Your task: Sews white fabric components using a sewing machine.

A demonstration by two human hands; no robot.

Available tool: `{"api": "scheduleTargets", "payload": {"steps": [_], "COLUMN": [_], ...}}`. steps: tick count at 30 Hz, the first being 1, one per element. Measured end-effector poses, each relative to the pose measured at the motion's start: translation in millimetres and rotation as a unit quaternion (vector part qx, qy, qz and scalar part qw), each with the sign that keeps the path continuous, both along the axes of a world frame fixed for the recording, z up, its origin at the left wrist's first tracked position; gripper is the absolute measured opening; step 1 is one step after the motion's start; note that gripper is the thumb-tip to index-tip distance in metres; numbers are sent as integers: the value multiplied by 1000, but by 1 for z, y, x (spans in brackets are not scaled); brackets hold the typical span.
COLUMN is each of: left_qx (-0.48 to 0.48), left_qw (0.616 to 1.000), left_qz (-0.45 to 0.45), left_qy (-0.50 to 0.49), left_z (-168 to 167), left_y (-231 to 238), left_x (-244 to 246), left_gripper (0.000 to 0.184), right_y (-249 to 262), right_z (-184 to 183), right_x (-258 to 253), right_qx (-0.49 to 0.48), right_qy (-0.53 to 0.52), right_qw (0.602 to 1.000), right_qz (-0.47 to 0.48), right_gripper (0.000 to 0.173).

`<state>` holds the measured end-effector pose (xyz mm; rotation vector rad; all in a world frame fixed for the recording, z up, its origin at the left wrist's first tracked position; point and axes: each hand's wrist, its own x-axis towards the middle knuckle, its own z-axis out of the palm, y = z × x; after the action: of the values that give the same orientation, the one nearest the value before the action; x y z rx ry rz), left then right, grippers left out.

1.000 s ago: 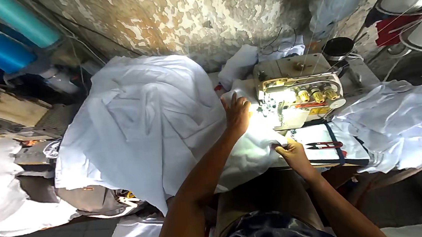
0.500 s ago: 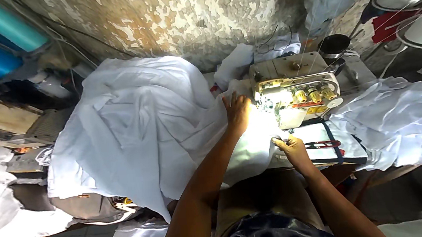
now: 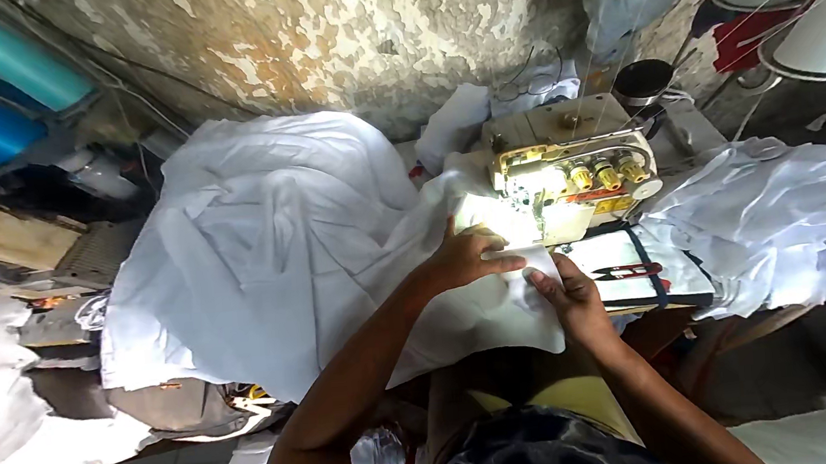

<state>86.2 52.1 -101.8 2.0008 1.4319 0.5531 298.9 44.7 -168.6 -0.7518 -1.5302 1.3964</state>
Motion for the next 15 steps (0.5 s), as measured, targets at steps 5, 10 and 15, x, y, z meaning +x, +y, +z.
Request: {"api": "scheduleTargets", "payload": {"steps": [5, 10, 15], "left_qx": [-61, 101, 227], "left_qw": [993, 973, 932], "left_qz": [83, 193, 235], "left_qy": [-60, 79, 158], "left_z": [11, -12, -47], "left_y": [-6, 10, 31], "left_x": [13, 41, 51], "left_gripper": [23, 26, 18], "right_y": [-5, 17, 31], "right_z": [-15, -45, -55], "right_x": [-12, -29, -40], "right_qx": [-159, -155, -244], "right_qy": [80, 64, 75], "right_qw": [984, 983, 962], "right_qz": [21, -79, -97], "right_gripper": [33, 52, 51]}}
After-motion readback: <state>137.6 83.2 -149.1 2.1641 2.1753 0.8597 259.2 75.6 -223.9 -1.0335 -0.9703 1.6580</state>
